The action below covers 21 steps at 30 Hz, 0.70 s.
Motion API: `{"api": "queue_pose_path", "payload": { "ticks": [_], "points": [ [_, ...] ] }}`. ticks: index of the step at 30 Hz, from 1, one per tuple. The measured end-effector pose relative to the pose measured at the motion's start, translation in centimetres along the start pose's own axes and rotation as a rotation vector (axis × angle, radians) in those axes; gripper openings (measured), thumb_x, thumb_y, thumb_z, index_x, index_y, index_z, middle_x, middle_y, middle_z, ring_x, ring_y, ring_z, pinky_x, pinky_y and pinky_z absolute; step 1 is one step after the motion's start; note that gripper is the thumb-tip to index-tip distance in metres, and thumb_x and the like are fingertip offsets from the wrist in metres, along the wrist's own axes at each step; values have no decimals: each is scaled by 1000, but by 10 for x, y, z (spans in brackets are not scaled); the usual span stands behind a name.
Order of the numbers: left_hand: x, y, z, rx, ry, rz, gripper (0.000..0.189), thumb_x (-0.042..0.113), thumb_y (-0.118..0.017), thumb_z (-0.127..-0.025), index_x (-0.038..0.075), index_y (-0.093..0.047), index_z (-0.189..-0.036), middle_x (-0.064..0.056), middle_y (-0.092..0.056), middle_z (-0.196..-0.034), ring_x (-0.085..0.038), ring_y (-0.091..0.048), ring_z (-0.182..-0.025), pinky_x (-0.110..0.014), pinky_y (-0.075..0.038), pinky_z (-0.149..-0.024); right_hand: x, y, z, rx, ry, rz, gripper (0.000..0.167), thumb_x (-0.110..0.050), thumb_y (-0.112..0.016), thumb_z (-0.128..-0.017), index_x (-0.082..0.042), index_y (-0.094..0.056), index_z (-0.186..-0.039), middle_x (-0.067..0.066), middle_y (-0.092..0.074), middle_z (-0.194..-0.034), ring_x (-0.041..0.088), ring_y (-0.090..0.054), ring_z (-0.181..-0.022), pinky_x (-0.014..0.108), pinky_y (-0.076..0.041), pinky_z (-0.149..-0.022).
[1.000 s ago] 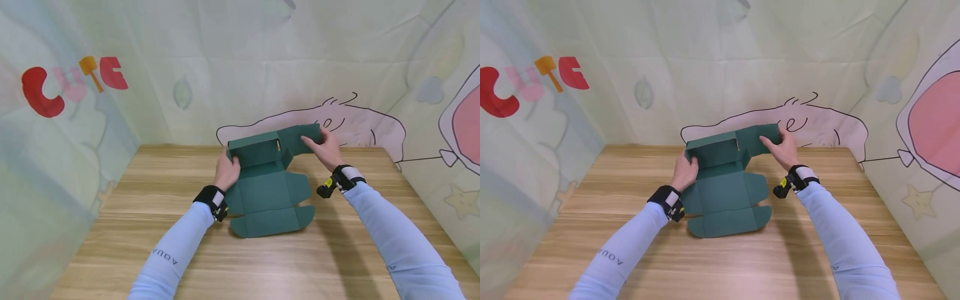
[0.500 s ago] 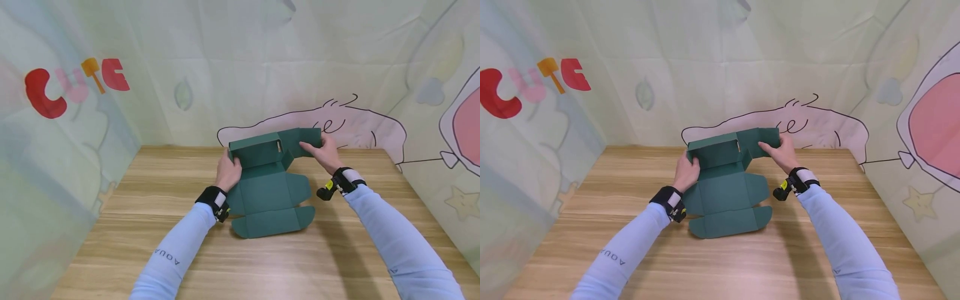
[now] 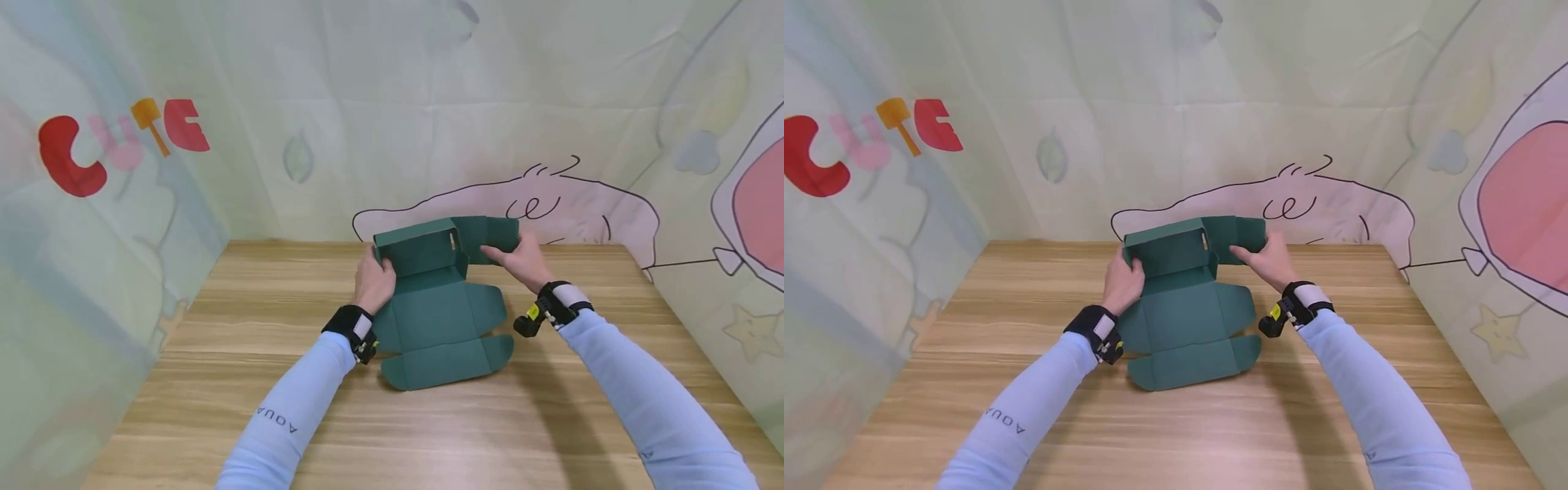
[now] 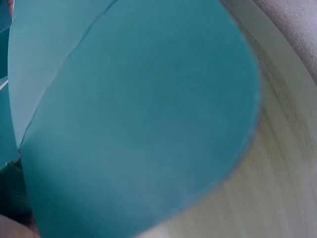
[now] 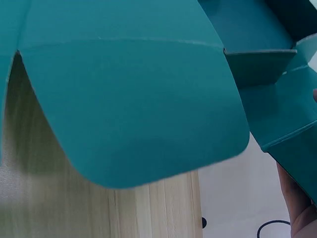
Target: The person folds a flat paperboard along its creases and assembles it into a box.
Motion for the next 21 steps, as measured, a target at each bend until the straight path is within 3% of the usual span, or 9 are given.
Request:
{"api": "queue_pose_path", "payload": {
  "ticks": [3,7,11,21],
  "points": [
    [-1,0,0,-4,4,2,36,16,-39,-105,2,-48,-137,-25,-60,-136,-39,-61,-125,-55,-50,-103,-1,-4,3,-14,-6,30,35,-17,-68,-96,-2,-60,-126,1,-71,-116,1,-62,-101,25,-53,-90],
    [-2,0,1,-7,13,1,37,16,-38,-105,1,-47,-138,-25,-60,-137,-40,-60,-125,-55,-50,-103,-3,-8,5,-25,4,104,35,-8,-64,-97,2,-58,-130,22,-66,-128,21,-65,-111,45,-53,-99],
    [-2,1,1,1,17,-6,39,17,-38,-105,1,-47,-138,-26,-61,-135,-41,-62,-122,-55,-52,-100,-5,-14,8,-37,19,147,30,-2,-61,-97,4,-59,-126,26,-66,-126,39,-63,-115,57,-51,-101],
    [-1,3,1,6,38,-36,40,18,-39,-105,0,-47,-140,-27,-61,-134,-42,-63,-120,-56,-52,-98,-11,-27,15,-31,101,200,29,2,-62,-95,5,-58,-123,27,-67,-123,44,-65,-114,60,-52,-98]
  ]
}}
Point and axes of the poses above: each hand's wrist, its own z-axis away from the middle knuckle, its own y-axis out of the back of the hand, x = y × z, the point moved 4 cm from there along -z, towards the middle knuckle
